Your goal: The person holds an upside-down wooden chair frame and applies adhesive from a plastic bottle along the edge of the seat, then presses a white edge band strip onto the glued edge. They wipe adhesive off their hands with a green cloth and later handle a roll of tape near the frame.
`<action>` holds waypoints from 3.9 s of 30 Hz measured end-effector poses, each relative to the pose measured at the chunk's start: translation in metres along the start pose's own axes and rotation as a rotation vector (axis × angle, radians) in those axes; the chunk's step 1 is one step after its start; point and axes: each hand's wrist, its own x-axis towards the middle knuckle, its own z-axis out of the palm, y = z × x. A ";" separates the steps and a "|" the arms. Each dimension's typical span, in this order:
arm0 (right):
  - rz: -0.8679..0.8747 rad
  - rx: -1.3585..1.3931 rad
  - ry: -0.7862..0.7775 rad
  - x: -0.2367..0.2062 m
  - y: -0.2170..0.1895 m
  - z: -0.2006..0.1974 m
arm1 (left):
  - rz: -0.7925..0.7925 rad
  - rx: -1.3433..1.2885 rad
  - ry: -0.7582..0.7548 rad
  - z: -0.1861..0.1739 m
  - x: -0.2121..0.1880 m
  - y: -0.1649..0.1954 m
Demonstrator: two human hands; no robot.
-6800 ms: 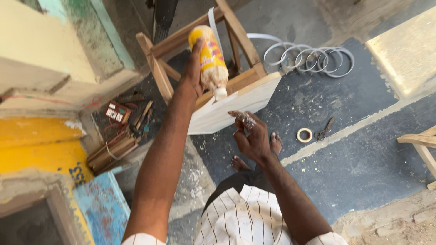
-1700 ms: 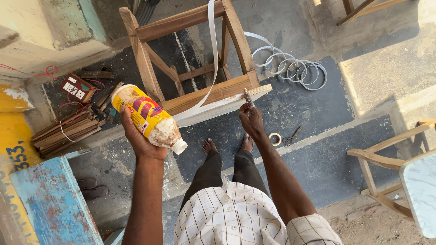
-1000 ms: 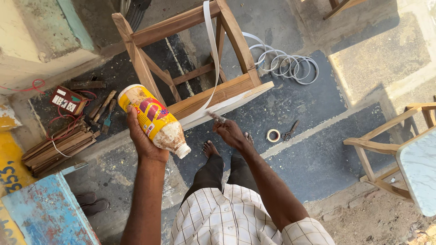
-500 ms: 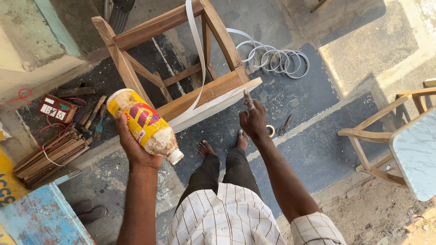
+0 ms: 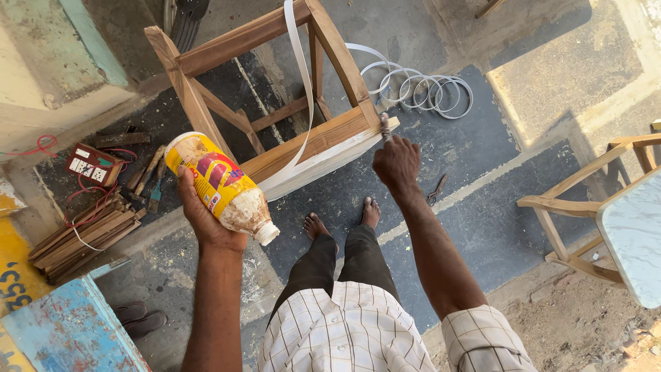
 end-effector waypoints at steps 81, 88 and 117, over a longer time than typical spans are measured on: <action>-0.062 -0.196 -0.197 0.040 -0.011 -0.062 | -0.099 0.004 0.005 0.012 0.008 -0.025; 0.070 0.115 0.009 0.031 -0.018 -0.113 | 0.044 -0.052 -0.002 0.047 0.045 -0.054; 0.027 2.350 -0.537 -0.047 -0.058 -0.163 | 0.378 0.139 -0.134 0.212 0.033 -0.090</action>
